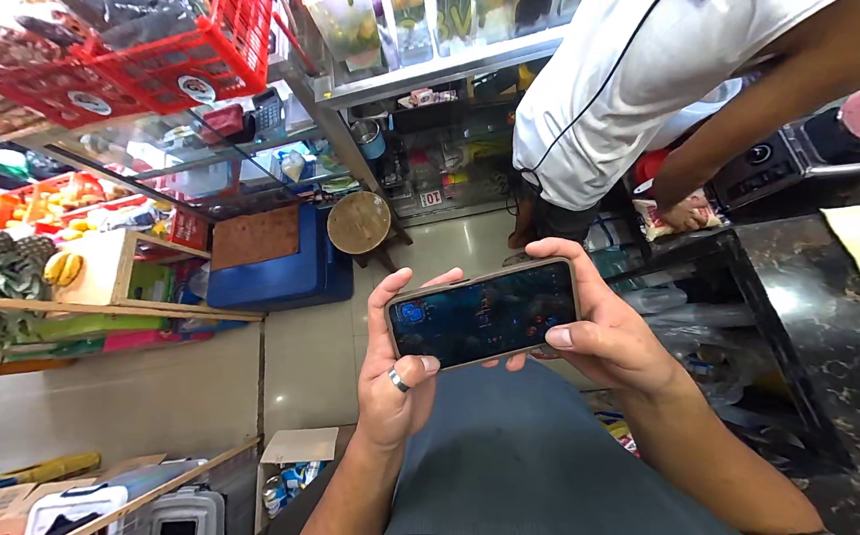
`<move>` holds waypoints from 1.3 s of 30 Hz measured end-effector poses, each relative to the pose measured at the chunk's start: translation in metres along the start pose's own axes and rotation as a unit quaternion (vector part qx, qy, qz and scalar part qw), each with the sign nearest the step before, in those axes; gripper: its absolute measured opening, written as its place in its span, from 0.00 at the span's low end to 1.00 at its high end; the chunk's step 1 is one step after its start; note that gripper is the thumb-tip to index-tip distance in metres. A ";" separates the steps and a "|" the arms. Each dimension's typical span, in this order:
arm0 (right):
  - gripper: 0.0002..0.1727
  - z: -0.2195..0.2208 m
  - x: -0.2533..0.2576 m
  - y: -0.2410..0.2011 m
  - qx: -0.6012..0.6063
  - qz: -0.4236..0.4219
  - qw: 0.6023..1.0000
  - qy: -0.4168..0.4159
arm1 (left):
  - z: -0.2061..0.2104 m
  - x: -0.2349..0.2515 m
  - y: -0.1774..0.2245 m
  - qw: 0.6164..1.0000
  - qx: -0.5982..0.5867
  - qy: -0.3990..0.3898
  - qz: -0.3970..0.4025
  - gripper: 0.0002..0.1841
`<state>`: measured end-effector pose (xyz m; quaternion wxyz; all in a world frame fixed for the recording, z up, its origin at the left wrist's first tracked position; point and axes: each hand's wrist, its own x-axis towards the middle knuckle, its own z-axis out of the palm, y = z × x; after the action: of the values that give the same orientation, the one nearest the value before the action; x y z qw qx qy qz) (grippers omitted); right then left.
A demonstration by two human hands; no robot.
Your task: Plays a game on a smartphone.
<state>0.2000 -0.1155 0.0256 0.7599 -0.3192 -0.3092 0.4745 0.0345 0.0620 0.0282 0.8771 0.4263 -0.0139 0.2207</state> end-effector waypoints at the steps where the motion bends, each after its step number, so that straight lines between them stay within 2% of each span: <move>1: 0.38 0.001 0.001 0.001 0.000 -0.002 1.000 -0.001 | 0.000 0.000 0.001 1.000 0.002 0.004 -0.001 0.38; 13: 0.38 0.004 0.002 0.001 0.000 -0.004 1.000 0.003 | 0.001 -0.001 0.004 1.000 0.010 -0.002 0.002 0.38; 28: 0.37 0.005 0.000 0.001 -0.003 -0.002 1.000 0.023 | 0.005 -0.002 0.001 0.997 0.075 0.024 0.009 0.43; 30: 0.34 0.007 0.000 0.002 -0.008 -0.005 0.999 0.030 | 0.005 -0.002 0.001 0.996 0.081 0.029 0.014 0.42; 32: 0.25 0.010 0.000 0.002 -0.007 -0.004 0.998 0.067 | 0.006 -0.001 0.000 0.994 0.100 0.033 0.023 0.41; 34: 0.18 0.018 0.002 0.004 -0.019 -0.009 0.990 0.142 | 0.008 -0.001 -0.002 0.988 0.146 0.030 0.037 0.40; 37: 0.16 0.023 0.006 0.008 -0.043 -0.033 0.972 0.229 | 0.012 -0.001 -0.007 0.980 0.189 0.021 0.058 0.37; 39: 0.17 0.023 0.006 0.009 -0.045 -0.034 0.967 0.247 | 0.013 0.000 -0.009 0.980 0.192 0.020 0.057 0.37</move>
<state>0.1796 -0.1026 0.0336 0.8134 -0.4492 -0.1440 0.3404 0.0401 0.0474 0.0296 0.7652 0.5807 0.0221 0.2771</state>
